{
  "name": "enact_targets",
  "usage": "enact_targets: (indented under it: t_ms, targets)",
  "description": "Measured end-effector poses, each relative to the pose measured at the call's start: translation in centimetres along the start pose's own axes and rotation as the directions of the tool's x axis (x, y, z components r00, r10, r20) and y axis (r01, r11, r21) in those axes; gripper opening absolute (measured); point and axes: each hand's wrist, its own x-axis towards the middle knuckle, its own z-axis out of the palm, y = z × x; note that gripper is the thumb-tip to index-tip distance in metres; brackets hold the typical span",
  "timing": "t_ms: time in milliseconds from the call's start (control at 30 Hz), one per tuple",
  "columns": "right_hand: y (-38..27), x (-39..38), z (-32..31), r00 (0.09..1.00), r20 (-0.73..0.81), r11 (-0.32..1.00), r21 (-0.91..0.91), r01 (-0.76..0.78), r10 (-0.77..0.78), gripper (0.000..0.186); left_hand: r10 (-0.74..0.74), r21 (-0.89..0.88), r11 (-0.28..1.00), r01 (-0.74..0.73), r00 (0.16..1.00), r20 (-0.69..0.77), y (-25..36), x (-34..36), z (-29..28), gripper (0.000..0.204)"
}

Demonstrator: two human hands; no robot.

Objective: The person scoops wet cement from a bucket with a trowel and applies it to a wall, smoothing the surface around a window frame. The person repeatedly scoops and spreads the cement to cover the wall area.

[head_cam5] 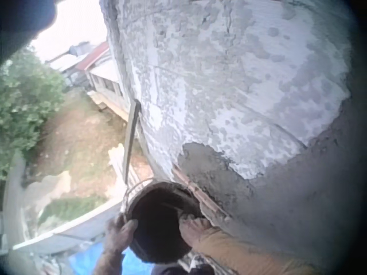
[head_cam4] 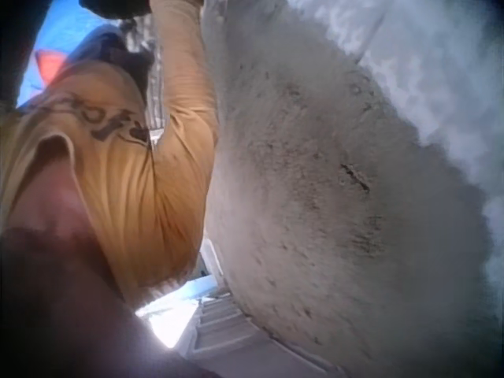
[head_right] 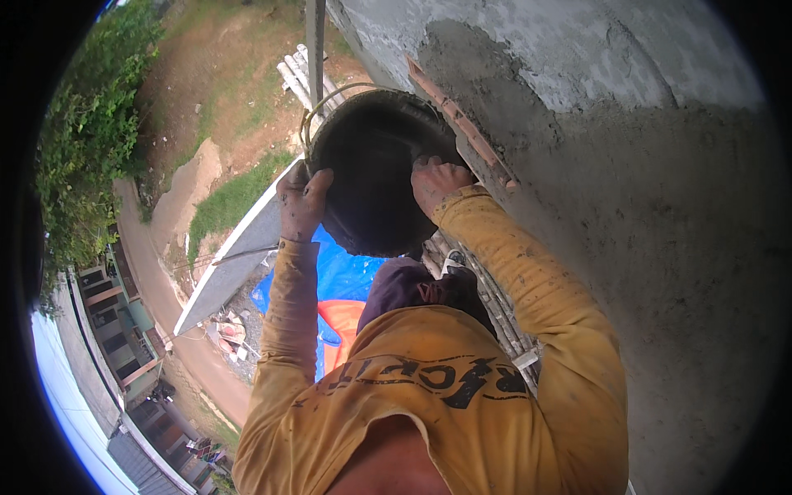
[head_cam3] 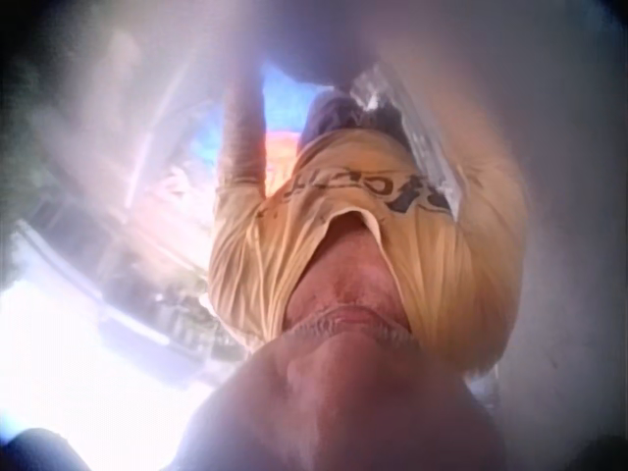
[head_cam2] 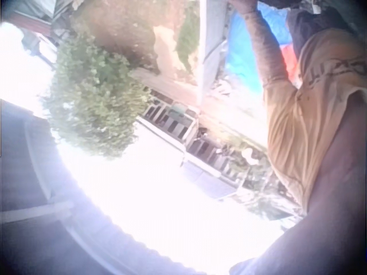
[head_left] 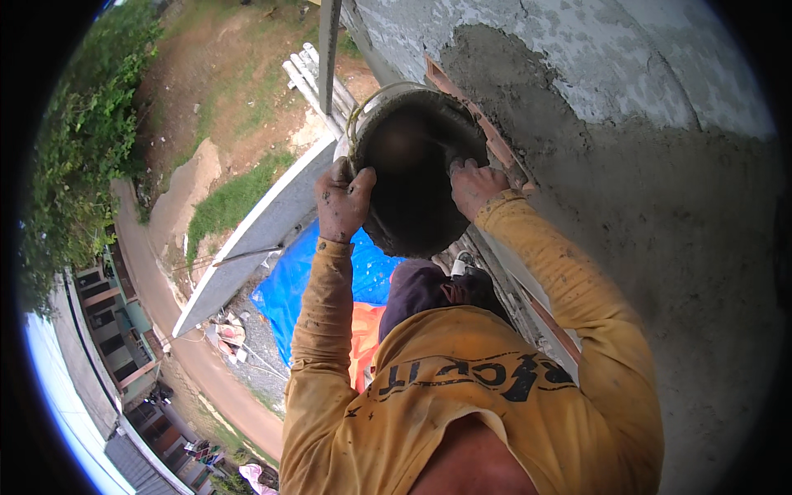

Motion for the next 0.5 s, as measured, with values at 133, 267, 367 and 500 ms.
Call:
enact_targets:
  t_ms: [133,267,367,500]
  targets:
    - [-0.1,-3.8,5.9,0.945,0.313,0.994,0.082,0.074,-0.096,0.036,0.06,0.092,0.994,-0.055,0.997,-0.05,-0.7,-0.6,1.5,0.018]
    - [0.9,-7.2,0.8,0.922,0.376,0.983,0.179,0.028,-0.095,0.034,-0.005,0.244,0.97,0.01,1.0,-0.023,-1.1,-3.0,0.6,0.022]
    - [4.8,-6.4,2.9,1.0,-0.001,0.995,0.104,-0.016,0.016,0.031,0.018,0.297,0.955,-0.027,0.999,0.03,-1.4,-3.9,1.3,0.025]
    - [4.9,-4.6,3.4,0.979,0.204,0.999,-0.044,0.012,-0.003,0.032,0.125,0.352,0.926,-0.133,0.991,0.045,0.8,-5.0,3.4,0.025]
